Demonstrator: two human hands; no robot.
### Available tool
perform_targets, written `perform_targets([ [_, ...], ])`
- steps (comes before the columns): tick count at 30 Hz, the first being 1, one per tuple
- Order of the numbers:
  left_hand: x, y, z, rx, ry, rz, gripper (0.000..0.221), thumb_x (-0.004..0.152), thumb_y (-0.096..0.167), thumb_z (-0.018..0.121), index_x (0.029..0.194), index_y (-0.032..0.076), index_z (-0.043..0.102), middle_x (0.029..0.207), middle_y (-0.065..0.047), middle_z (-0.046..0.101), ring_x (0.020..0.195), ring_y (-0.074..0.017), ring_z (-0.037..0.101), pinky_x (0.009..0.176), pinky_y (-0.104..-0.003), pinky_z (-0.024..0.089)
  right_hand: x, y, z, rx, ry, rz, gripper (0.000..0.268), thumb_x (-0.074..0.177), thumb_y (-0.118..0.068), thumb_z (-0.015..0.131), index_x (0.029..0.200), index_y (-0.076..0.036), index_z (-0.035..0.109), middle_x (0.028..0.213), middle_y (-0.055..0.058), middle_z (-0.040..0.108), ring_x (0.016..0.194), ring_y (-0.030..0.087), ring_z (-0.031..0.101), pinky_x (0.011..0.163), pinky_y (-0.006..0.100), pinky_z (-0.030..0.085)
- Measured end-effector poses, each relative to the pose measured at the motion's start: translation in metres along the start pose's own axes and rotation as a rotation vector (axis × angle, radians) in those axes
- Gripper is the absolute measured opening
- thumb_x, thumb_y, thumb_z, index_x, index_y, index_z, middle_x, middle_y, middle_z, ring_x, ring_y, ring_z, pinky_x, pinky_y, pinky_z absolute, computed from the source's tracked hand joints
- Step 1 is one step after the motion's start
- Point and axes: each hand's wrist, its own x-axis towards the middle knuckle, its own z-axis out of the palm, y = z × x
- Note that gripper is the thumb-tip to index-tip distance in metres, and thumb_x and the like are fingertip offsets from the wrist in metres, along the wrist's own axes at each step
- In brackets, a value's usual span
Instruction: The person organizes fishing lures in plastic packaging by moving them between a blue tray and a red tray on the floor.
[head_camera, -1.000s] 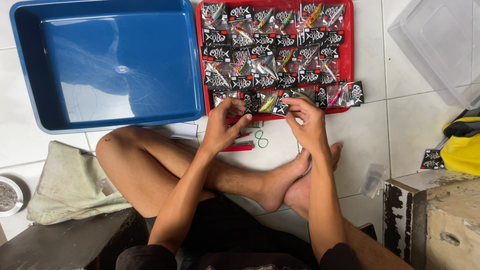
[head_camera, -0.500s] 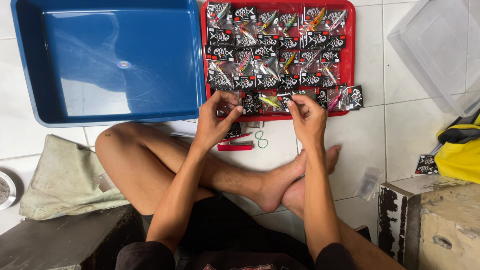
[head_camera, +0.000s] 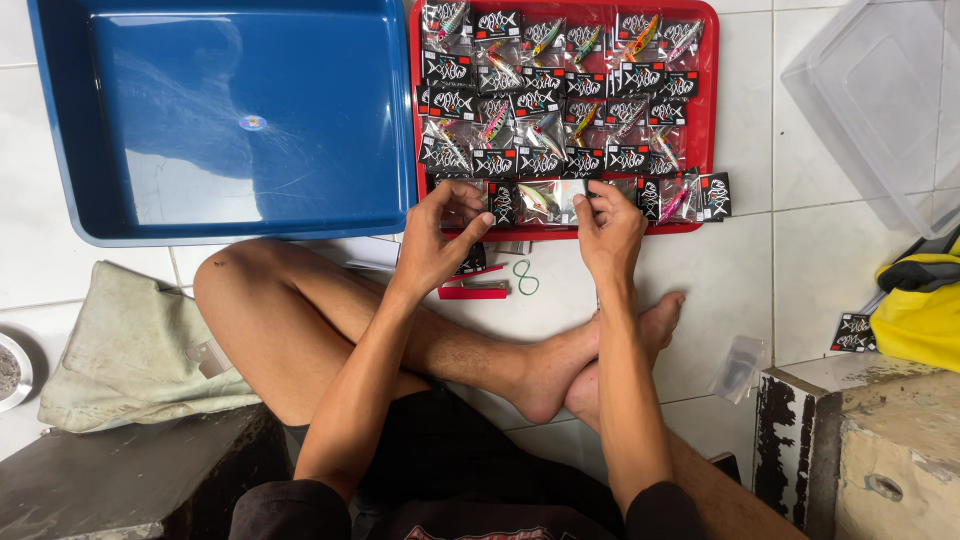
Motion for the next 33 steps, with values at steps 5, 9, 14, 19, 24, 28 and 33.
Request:
perform_targets([
  [5, -0.001, -0.001, 0.004, 0.014, -0.029, -0.009, 0.03, 0.088, 0.015, 0.082, 0.11, -0.001, 0.069, 0.092, -0.018, 0.072, 0.086, -0.0319, 0.073, 0.08, -0.044, 0.059, -0.001, -0.006, 0.012, -0.062, 0.011, -0.003, 0.022, 0.092, -0.009, 0.075, 0.112, -0.001, 0.075, 0.083, 0.014, 0.077, 0.058, 0.024, 0.069, 0.053, 0.033, 0.052],
  [9, -0.002, 0.0, 0.003, 0.014, -0.036, -0.02, 0.03, 0.088, 0.015, 0.082, 0.11, 0.0, 0.069, 0.093, -0.018, 0.072, 0.087, -0.0312, 0.073, 0.081, -0.043, 0.059, -0.005, -0.006, 0.02, -0.187, 0.003, -0.01, 0.027, 0.088, -0.016, 0.08, 0.112, -0.004, 0.076, 0.083, 0.014, 0.077, 0.063, 0.029, 0.073, 0.053, 0.036, 0.055],
  [14, 0.0, -0.002, 0.003, 0.018, -0.044, -0.017, 0.03, 0.088, 0.015, 0.081, 0.111, 0.0, 0.069, 0.094, -0.018, 0.072, 0.087, -0.0316, 0.073, 0.082, -0.044, 0.059, -0.008, -0.023, 0.014, -0.269, -0.016, -0.006, 0.037, 0.087, -0.013, 0.081, 0.12, 0.0, 0.074, 0.088, 0.021, 0.077, 0.067, 0.033, 0.075, 0.056, 0.04, 0.058],
  [19, 0.0, -0.001, -0.001, 0.008, -0.032, -0.031, 0.028, 0.09, 0.015, 0.081, 0.11, -0.001, 0.069, 0.093, -0.018, 0.072, 0.088, -0.0321, 0.073, 0.082, -0.044, 0.06, -0.01, -0.049, 0.004, -0.332, -0.064, -0.006, 0.047, 0.081, -0.011, 0.086, 0.124, -0.001, 0.072, 0.093, 0.023, 0.077, 0.069, 0.034, 0.076, 0.058, 0.043, 0.061],
  [24, 0.002, -0.006, -0.008, 0.007, 0.037, -0.012, 0.029, 0.087, 0.014, 0.083, 0.108, -0.001, 0.07, 0.092, -0.018, 0.073, 0.086, -0.0322, 0.074, 0.081, -0.043, 0.059, 0.005, -0.063, -0.017, -0.377, 0.189, -0.199, 0.038, 0.084, -0.028, 0.093, 0.103, -0.012, 0.064, 0.061, 0.006, 0.062, 0.06, 0.032, 0.067, 0.063, 0.042, 0.052],
  [28, 0.005, 0.005, -0.035, 0.044, 0.139, 0.038, 0.028, 0.089, 0.013, 0.082, 0.11, 0.001, 0.069, 0.093, -0.018, 0.074, 0.089, -0.0327, 0.075, 0.082, -0.043, 0.059, 0.097, -0.087, -0.023, -0.244, 0.185, -0.322, 0.016, 0.103, -0.017, 0.078, 0.101, -0.007, 0.066, 0.063, 0.004, 0.065, 0.055, 0.023, 0.064, 0.06, 0.034, 0.052],
  [33, 0.006, 0.01, -0.068, 0.126, 0.382, -0.037, 0.018, 0.098, 0.02, 0.072, 0.107, 0.006, 0.063, 0.099, -0.007, 0.07, 0.094, -0.0165, 0.069, 0.083, -0.029, 0.057, 0.268, -0.045, 0.013, -0.437, 0.068, -0.473, 0.009, 0.097, -0.011, 0.077, 0.102, -0.01, 0.07, 0.076, 0.006, 0.078, 0.066, 0.032, 0.073, 0.056, 0.05, 0.053],
])
